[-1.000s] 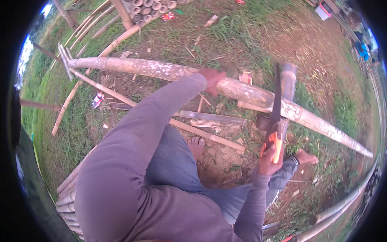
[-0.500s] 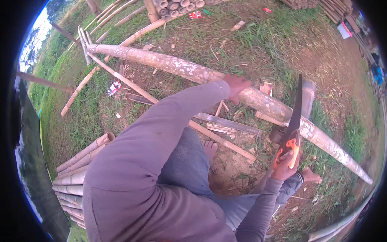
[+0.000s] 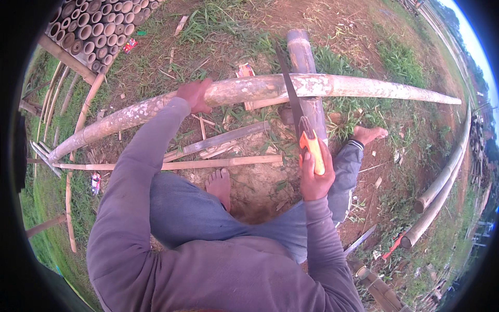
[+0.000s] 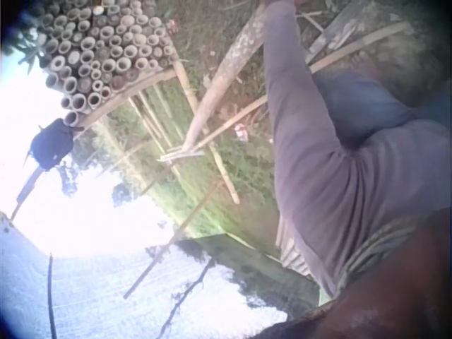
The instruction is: The person sits on the ground and uses a hand saw to cut long bamboo poles into shorter sections. They position the bamboo on a makeshift support, saw through it, and then move the cut pieces aside.
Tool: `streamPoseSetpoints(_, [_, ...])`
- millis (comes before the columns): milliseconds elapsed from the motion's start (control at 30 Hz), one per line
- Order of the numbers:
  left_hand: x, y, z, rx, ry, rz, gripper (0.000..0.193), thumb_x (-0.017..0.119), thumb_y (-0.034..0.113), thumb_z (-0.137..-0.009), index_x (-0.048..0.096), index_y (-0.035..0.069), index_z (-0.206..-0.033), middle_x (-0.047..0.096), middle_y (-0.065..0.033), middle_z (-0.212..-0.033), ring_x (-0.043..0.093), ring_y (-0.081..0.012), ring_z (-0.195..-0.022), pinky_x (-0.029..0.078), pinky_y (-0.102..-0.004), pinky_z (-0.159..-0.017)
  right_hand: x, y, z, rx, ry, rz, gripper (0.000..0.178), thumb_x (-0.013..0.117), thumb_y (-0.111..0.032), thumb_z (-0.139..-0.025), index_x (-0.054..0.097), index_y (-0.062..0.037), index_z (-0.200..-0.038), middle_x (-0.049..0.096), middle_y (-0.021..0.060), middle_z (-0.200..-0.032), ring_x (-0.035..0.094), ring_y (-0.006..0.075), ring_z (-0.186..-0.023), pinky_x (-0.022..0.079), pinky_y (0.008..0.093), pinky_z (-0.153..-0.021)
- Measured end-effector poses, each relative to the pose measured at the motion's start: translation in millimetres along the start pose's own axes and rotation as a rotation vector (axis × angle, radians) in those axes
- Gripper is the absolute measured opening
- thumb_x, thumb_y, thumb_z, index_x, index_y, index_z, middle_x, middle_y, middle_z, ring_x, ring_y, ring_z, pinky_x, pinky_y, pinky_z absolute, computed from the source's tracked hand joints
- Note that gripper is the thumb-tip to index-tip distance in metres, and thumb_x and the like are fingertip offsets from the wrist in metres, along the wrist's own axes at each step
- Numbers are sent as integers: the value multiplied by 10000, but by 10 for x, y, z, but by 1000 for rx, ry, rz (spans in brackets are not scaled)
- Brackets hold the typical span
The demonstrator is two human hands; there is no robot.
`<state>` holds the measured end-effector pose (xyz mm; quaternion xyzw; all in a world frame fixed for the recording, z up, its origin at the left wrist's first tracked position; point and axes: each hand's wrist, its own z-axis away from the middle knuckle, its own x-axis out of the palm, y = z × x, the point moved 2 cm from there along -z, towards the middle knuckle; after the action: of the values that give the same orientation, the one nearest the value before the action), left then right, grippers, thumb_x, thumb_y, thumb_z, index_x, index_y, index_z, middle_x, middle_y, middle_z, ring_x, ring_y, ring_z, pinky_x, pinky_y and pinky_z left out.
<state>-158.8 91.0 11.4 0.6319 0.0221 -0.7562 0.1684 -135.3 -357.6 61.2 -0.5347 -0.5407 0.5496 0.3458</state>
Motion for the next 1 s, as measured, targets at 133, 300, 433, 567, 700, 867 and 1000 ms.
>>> streamPoseSetpoints(133, [55, -51, 45, -45, -99, 35, 953, 959, 378, -653, 494, 137, -1448, 673, -199, -1252, 682, -423, -1147, 549, -526, -983, -529, -191, 739, -61, -72, -8, 482, 637, -112, -1078, 509, 72, -1504, 654, 186, -1387, 689, 257, -1202, 651, 366, -931])
streamPoseSetpoints(300, [30, 17, 30, -40, -68, 45, 958, 960, 384, -651, 494, 141, -1453, 677, -203, -1237, 687, -424, -1137, 550, -521, -981, -17, 217, -152, -25, -36, -135, 449, 666, -124, -1072, 561, 54, -1471, 668, 128, -1260, 656, 178, -1055, 598, 303, -821])
streamPoseSetpoints(433, [-48, 81, -30, -16, -60, 23, 853, 955, 406, -679, 519, 125, -1356, 703, -201, -1191, 706, -442, -1100, 564, -535, -963, 476, 152, -863, -42, 2, -82, 388, 691, -132, -1065, 647, 5, -1425, 700, 23, -1009, 586, 55, -789, 491, 226, -643])
streamPoseSetpoints(567, [1, -31, 22, -37, -31, 17, 854, 955, 398, -675, 519, 123, -1356, 705, -200, -1164, 709, -443, -1087, 564, -536, -959, 5, 145, 75, 19, -4, -204, 443, 659, -98, -1065, 571, 86, -1459, 688, 153, -1321, 683, 213, -1184, 614, 308, -915])
streamPoseSetpoints(700, [24, -29, 35, -46, -56, 28, 906, 951, 382, -649, 516, 130, -1403, 692, -199, -1191, 698, -438, -1095, 556, -530, -956, -504, 199, 843, -46, -47, -138, 505, 663, -119, -1057, 522, 99, -1490, 620, 213, -1442, 665, 285, -1270, 618, 350, -981])
streamPoseSetpoints(867, [127, 51, -28, 22, -15, 63, 908, 951, 376, -651, 509, 133, -1406, 695, -195, -1194, 695, -433, -1110, 554, -526, -961, 321, 460, -508, 3, 25, -172, 445, 688, -88, -1045, 591, 84, -1444, 686, 160, -1334, 683, 187, -1122, 605, 288, -875])
streamPoseSetpoints(1000, [-61, 57, 0, -34, -75, 19, 840, 952, 384, -673, 519, 129, -1346, 709, -184, -1195, 698, -427, -1131, 552, -531, -976, 563, 331, -792, 2, 20, -151, 435, 703, -69, -1040, 612, 51, -1448, 702, 123, -1287, 680, 135, -1033, 610, 268, -817])
